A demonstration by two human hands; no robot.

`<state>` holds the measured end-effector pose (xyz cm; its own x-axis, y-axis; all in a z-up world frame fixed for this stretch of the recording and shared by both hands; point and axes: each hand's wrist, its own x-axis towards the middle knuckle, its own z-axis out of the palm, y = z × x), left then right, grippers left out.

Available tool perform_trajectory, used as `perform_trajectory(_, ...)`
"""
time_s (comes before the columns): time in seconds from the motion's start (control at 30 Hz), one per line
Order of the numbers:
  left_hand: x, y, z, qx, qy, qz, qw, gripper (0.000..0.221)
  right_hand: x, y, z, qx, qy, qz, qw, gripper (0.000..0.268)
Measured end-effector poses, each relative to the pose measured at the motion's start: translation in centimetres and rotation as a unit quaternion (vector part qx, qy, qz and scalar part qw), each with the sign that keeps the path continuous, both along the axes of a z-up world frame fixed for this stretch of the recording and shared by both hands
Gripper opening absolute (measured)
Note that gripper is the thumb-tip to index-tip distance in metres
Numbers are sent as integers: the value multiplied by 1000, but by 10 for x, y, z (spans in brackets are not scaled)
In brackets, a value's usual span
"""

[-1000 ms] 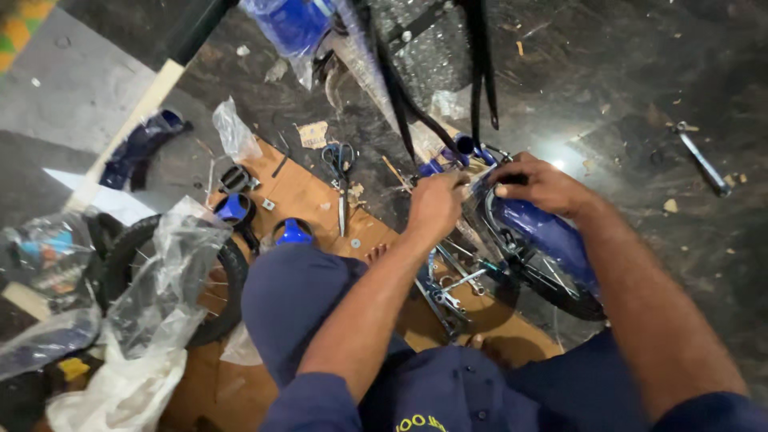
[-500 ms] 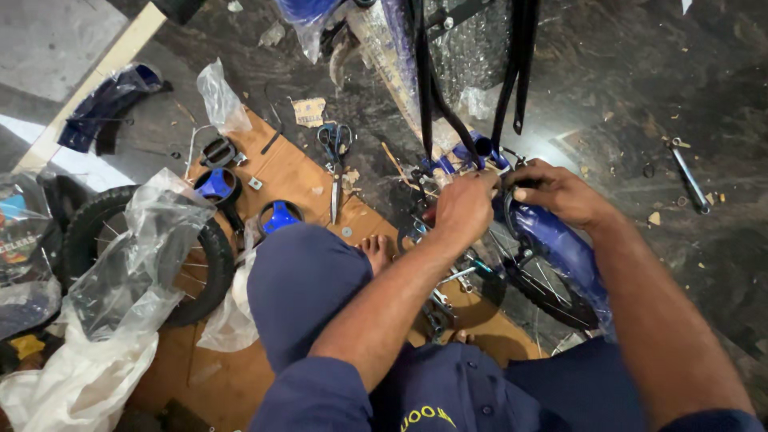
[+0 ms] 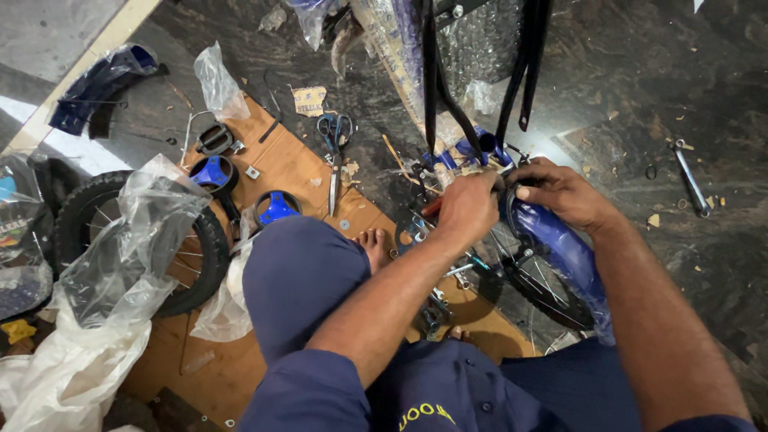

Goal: The person assembles or repairs a small bicycle, using a screwdriver to tighten components and fitting a blue plastic fender over the rear wheel while working on the floor.

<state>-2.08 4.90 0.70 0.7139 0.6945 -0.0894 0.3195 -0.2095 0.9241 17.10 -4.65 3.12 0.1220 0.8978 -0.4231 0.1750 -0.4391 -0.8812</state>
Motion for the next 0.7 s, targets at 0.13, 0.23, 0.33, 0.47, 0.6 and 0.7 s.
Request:
perform_trajectory(0.13,4,-2,7,29,68,8,997,21,-2,-1,0,-35,12,-28,999,27)
perform_trajectory(0.23,6,-2,10,31,76,9,997,24,-4,-1,1,-24,23,-36,999,28)
perform_trajectory(0.33,7,-3,8,18,84,9,996,23,-7,1,6,5,-21,2,1000,28)
perform_trajectory(0.47,10,-3,0,14,87,4,996,20,-13,2,9,-56,-14,-53,997,31)
perform_trajectory(0.6,1,-6,1,-11,-8,44,999,28,-15,0,6,-21,-15,-48,998,31)
perform_trajectory(0.7,-1,-5,2,-21,-18,38,999,43,-13,-3,0,-2,-57,-24,998,33)
